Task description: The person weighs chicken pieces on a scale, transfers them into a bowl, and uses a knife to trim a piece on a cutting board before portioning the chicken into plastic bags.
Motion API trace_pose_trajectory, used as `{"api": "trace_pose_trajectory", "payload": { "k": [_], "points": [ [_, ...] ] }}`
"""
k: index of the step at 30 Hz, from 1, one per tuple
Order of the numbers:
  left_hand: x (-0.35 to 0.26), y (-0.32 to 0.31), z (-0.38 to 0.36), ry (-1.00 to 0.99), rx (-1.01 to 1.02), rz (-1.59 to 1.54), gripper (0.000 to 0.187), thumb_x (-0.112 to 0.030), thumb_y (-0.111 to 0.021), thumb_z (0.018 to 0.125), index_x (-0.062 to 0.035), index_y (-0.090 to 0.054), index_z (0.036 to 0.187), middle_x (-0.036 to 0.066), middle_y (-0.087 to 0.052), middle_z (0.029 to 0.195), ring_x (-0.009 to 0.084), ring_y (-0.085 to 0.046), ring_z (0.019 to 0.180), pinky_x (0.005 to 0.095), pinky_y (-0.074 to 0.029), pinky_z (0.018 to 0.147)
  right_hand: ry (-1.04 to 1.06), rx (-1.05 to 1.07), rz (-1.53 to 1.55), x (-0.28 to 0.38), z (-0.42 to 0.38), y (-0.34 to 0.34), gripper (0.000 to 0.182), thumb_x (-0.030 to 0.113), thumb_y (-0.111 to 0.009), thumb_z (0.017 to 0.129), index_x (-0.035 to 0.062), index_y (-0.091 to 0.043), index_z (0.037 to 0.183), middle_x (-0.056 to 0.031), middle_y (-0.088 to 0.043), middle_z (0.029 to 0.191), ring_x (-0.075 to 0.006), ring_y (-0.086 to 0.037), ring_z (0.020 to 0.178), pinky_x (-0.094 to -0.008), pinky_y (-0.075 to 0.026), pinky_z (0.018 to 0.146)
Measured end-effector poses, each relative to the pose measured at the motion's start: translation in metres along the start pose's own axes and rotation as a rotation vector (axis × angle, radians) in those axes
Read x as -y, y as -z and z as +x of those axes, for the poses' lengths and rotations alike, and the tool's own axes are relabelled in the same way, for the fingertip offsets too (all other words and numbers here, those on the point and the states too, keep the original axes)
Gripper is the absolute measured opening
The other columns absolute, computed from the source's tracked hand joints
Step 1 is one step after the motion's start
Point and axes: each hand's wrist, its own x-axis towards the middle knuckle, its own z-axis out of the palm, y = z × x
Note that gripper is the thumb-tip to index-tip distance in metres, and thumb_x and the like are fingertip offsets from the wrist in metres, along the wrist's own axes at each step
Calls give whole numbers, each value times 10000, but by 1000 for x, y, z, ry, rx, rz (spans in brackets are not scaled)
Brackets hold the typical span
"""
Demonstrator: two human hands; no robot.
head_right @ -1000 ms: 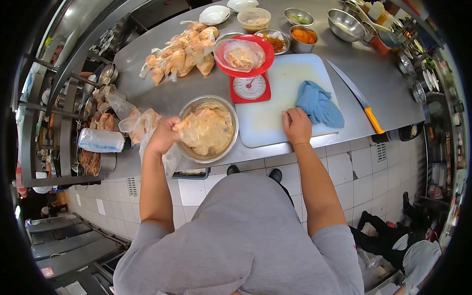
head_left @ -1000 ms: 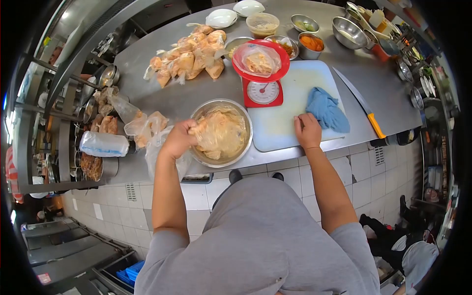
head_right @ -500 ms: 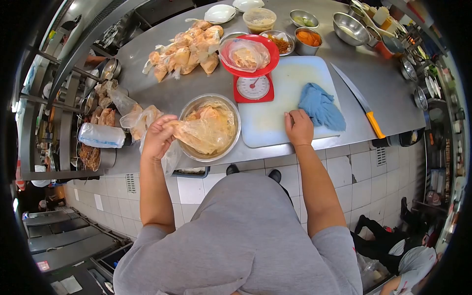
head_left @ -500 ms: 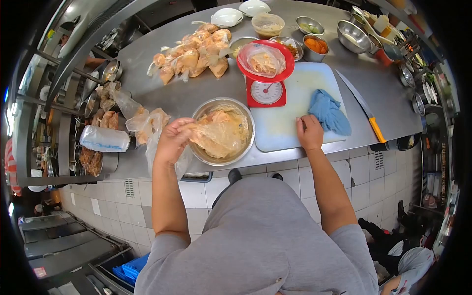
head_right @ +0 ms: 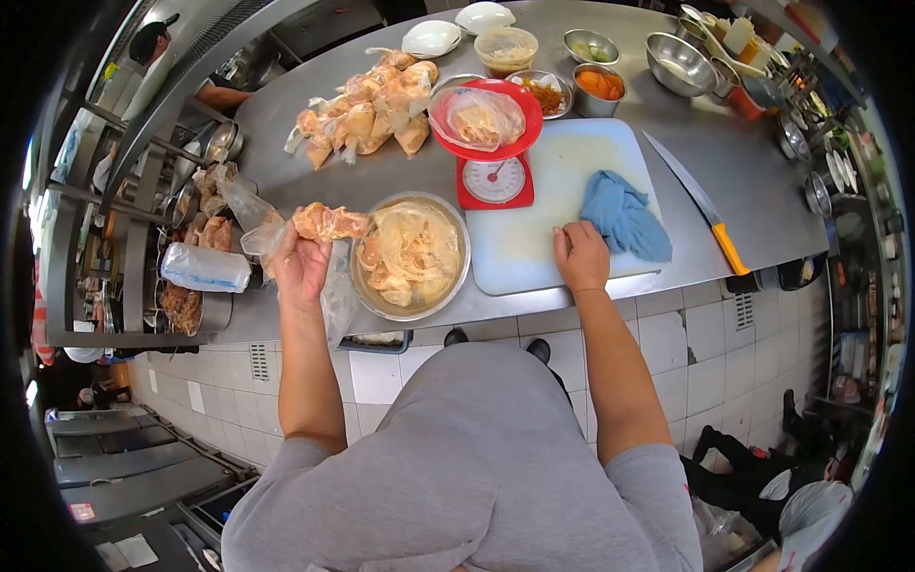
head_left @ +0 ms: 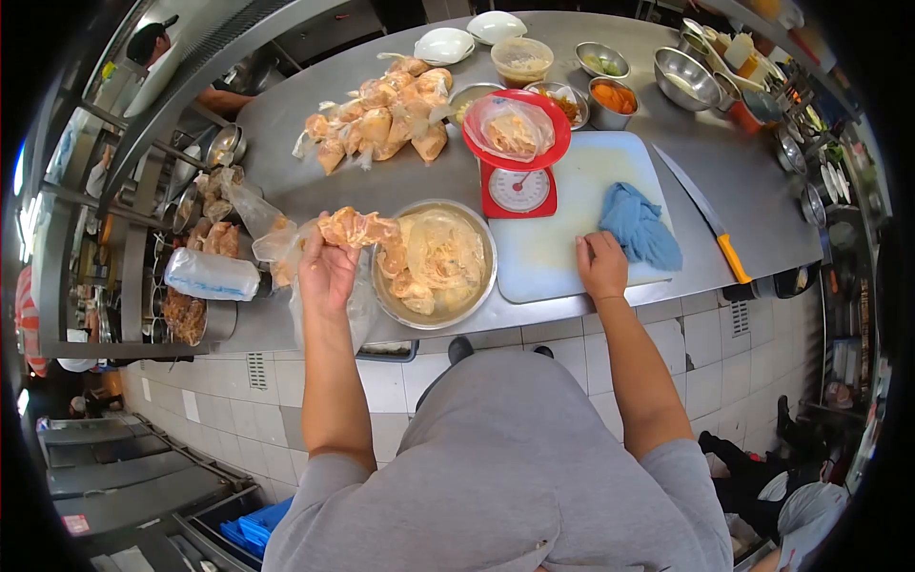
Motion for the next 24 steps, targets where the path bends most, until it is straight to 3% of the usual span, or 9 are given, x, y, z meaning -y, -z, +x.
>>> {"api": "trace_pose_trajectory", "payload": {
  "k": [3, 6, 13, 15, 16, 17, 19, 21, 24],
  "points": [
    [8, 0, -2, 154, -48, -131, 333, -147, -605, 1073, 53, -576, 1337, 184, -681, 1337, 276, -708, 1165, 374, -582, 1035, -7, 3, -14, 1, -1, 1, 185, 232, -700, 968, 71, -675, 880, -131, -657, 888, -379, -651, 827, -490, -520, 717],
    [32, 38, 1, 187, -7, 170, 238, -52, -652, 1015, 40, -645, 1235, 133, -729, 1172, 185, -715, 975, 282, -585, 764, -14, -12, 11, 3, 0, 3, 187, 232, -701, 967, 70, -675, 876, -131, -657, 887, -379, -651, 827, -491, -520, 716],
    [36, 23, -14, 216, 17, 364, 191, 33, -686, 944, -10, -631, 1123, 74, -705, 1014, 150, -693, 896, 266, -559, 704, -27, 11, -23, 3, 2, 9, 196, 245, -712, 962, 68, -687, 883, -120, -651, 873, -371, -647, 822, -474, -519, 719],
    [30, 6, -21, 209, -107, 416, 253, 38, -679, 943, -12, -604, 1179, 65, -693, 1005, 164, -700, 920, 278, -567, 699, -39, 153, 105, 3, 8, 20, 194, 250, -704, 972, 61, -722, 933, -128, -658, 891, -340, -653, 848, -452, -522, 771],
    [30, -6, -23, 217, -80, 414, 253, 38, -679, 943, -12, -604, 1179, 65, -693, 1005, 164, -700, 920, 278, -567, 699, -251, 333, 277, 15, 16, 45, 176, 222, -698, 978, 54, -751, 987, -138, -669, 905, -327, -655, 898, -434, -521, 836],
    [30, -16, -27, 223, -143, 343, 274, 44, -672, 945, -14, -594, 1202, 71, -692, 1013, 173, -703, 926, 288, -573, 701, -256, 316, 267, 6, 18, 55, 176, 222, -698, 978, 54, -751, 987, -138, -669, 905, -327, -655, 898, -434, -521, 836],
    [34, -14, -33, 229, -206, 269, 295, 49, -664, 948, -16, -583, 1224, 77, -691, 1022, 183, -707, 932, 298, -580, 703, -14, -135, 228, -22, 18, 80, 152, 143, -687, 952, 52, -754, 1053, -165, -691, 1055, -350, -642, 1022, -454, -521, 914],
    [37, 4, -32, 218, -206, 456, 301, 23, -687, 947, -7, -587, 1230, 96, -698, 1063, 201, -711, 946, 312, -590, 733, -22, -288, -171, -83, 13, 105, 319, 53, -676, 901, 61, -719, 1216, -186, -657, 1266, -404, -597, 1168, -490, -493, 1014],
    [43, -10, -39, 204, -116, 736, 305, 3, -708, 939, 0, -597, 1223, 101, -704, 1084, 186, -702, 962, 296, -581, 765, -212, -289, -709, -176, -5, 134, 542, 49, -634, 874, 86, -605, 1414, -218, -600, 1394, -425, -543, 1296, -510, -438, 1107]
  ]
}}
